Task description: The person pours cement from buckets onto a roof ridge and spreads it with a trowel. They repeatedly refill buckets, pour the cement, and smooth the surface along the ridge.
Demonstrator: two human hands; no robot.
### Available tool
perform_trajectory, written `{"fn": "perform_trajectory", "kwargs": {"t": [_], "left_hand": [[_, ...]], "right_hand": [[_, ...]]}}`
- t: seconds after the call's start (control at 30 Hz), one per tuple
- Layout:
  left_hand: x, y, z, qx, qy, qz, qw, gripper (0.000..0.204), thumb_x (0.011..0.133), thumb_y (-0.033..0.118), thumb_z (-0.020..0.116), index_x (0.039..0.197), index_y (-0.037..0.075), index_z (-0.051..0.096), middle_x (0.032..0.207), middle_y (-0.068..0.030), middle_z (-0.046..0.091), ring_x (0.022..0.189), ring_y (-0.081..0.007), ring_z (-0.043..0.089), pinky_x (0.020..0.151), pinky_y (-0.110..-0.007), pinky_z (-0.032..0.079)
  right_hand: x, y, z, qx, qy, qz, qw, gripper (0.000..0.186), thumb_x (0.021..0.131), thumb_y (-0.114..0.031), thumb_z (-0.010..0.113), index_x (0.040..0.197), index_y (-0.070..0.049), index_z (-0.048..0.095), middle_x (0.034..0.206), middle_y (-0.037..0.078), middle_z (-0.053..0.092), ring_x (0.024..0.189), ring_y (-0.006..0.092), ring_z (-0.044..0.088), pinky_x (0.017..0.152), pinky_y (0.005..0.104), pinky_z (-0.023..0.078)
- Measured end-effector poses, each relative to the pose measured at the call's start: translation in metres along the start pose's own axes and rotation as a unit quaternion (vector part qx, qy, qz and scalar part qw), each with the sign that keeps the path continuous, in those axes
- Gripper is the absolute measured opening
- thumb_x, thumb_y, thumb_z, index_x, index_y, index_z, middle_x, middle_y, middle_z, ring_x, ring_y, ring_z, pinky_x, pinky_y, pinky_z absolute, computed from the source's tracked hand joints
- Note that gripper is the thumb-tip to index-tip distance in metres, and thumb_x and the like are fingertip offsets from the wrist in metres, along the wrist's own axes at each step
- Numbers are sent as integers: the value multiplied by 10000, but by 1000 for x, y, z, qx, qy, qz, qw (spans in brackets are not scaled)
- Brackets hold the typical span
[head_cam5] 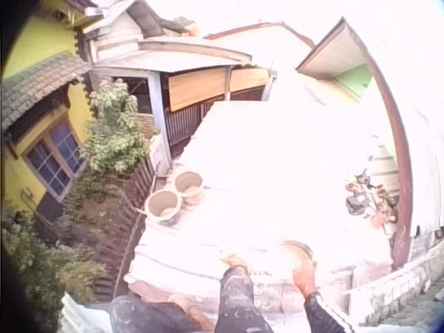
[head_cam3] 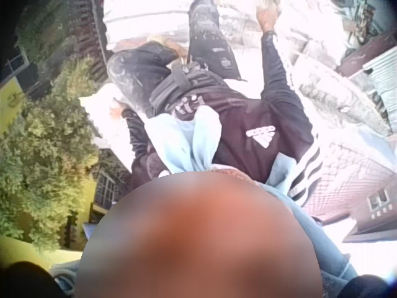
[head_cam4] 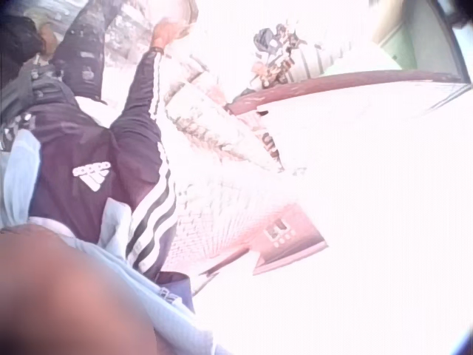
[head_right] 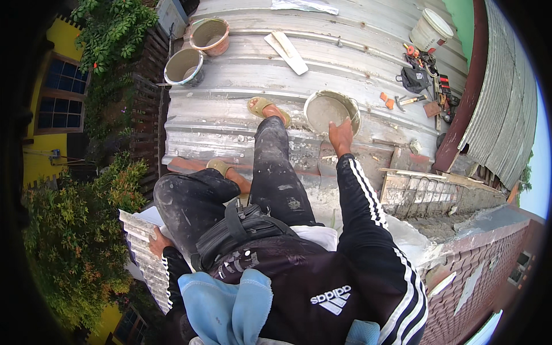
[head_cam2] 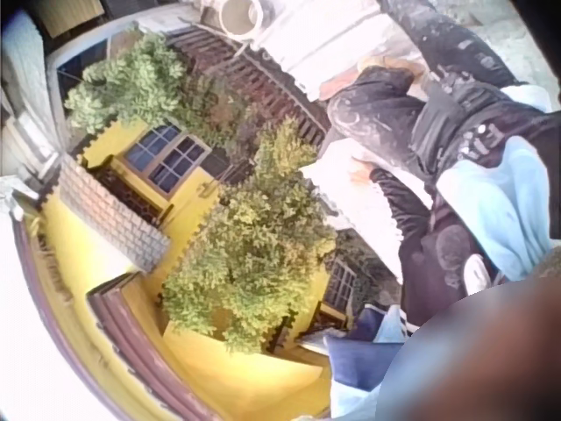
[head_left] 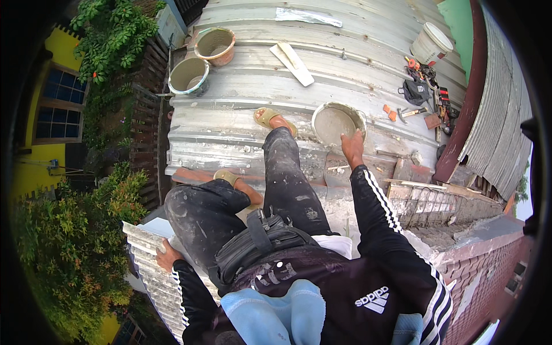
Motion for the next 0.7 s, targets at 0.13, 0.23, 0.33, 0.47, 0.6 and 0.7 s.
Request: {"fn": "perform_trajectory", "kwargs": {"t": [0.13,0.23,0.33,0.47,0.6,0.7], "left_hand": [[-9,-2,-12,-141,5,-132,981,896,913,781,501,1492,99,543,1558,-201,463,1460,-362,382,1180,-542,331],[-12,0,-18,-135,12,-146,980,872,903,785,517,1478,132,563,1550,-165,478,1459,-333,396,1143,-562,371],[-15,1,-24,-145,-1,-150,978,848,890,770,547,1459,142,582,1535,-150,497,1462,-326,397,1138,-547,378],[-18,2,-36,-172,-20,-152,973,819,891,734,565,1457,142,589,1547,-154,489,1485,-332,370,1179,-526,326],[-21,-2,-43,-215,-30,-157,964,796,907,689,567,1456,113,589,1566,-182,462,1509,-372,322,1219,-532,254],[-21,-5,-46,-247,-19,-149,957,785,911,667,572,1455,101,589,1564,-197,460,1521,-390,293,1231,-533,223]], "right_hand": [[-103,-85,40,-33,-137,-165,976,811,912,-386,698,1510,81,412,1482,319,510,1398,437,481,1174,477,365],[-175,-136,77,-43,-243,-260,934,790,918,-422,685,1518,27,438,1479,294,525,1386,437,491,1168,495,367],[-214,-169,98,-149,-246,-345,893,781,910,-450,693,1524,-28,459,1481,275,530,1386,431,491,1162,530,361],[-214,-184,109,-219,-260,-301,891,746,899,-479,701,1483,-56,509,1478,261,539,1383,424,494,1142,568,363],[-209,-190,118,-245,-246,-300,889,693,900,-492,692,1382,-8,572,1385,270,608,1326,436,545,1094,569,415],[-210,-193,127,-253,-225,-320,885,687,904,-497,688,1358,7,581,1344,279,631,1297,446,565,1079,575,427]]}}
Point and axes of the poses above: each hand's wrist, its own x-axis towards the middle knuckle, its own z-axis out of the palm, y = z × x, the point moved 6 cm from there along x, towards the middle knuckle
